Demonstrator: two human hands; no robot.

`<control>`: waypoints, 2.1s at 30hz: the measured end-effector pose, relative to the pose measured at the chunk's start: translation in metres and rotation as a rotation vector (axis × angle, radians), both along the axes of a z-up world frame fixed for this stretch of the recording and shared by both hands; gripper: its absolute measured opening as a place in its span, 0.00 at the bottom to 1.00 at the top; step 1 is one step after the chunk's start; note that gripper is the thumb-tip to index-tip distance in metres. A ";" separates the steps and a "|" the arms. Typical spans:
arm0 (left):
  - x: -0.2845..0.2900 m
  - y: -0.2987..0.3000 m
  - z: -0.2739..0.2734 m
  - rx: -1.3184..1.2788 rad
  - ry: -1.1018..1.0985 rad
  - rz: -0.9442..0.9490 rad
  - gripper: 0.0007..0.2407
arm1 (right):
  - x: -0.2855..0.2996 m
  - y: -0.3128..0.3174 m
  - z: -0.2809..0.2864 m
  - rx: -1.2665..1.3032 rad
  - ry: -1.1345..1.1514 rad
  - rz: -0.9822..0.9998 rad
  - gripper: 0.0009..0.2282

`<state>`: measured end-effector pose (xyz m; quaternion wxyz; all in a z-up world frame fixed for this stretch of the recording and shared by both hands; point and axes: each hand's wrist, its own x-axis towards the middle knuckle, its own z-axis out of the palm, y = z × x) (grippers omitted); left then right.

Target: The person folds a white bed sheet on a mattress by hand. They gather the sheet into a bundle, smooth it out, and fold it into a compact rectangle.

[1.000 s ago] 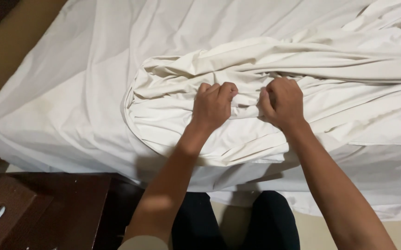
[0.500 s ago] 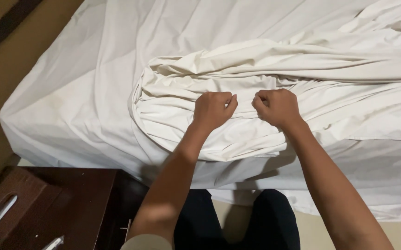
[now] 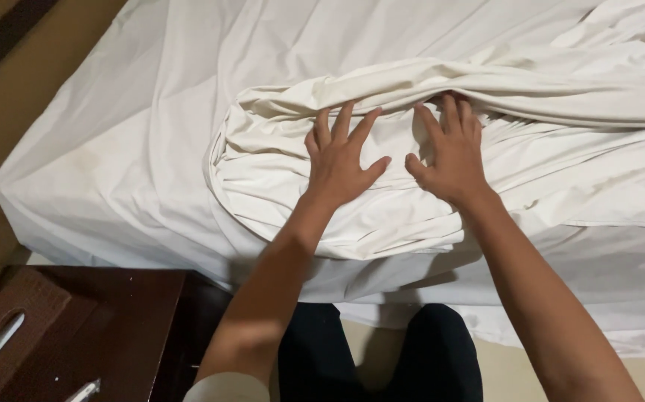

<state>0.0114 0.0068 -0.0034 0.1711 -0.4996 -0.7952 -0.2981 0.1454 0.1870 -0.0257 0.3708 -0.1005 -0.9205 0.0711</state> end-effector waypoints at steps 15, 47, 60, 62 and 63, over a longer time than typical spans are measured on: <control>-0.029 0.026 -0.014 -0.135 -0.097 0.093 0.20 | -0.029 0.014 0.024 -0.226 -0.432 -0.154 0.40; 0.001 -0.011 0.007 0.404 0.292 -0.235 0.08 | 0.013 -0.019 0.021 -0.311 0.138 0.039 0.08; -0.002 -0.003 -0.011 0.147 0.055 -0.195 0.14 | 0.018 -0.020 0.010 -0.265 -0.127 -0.005 0.11; -0.003 -0.006 -0.008 0.179 0.052 -0.195 0.12 | 0.017 -0.022 0.009 -0.235 -0.100 -0.017 0.10; -0.002 -0.006 -0.008 0.211 0.044 -0.200 0.09 | 0.019 -0.021 0.008 -0.206 -0.078 -0.034 0.08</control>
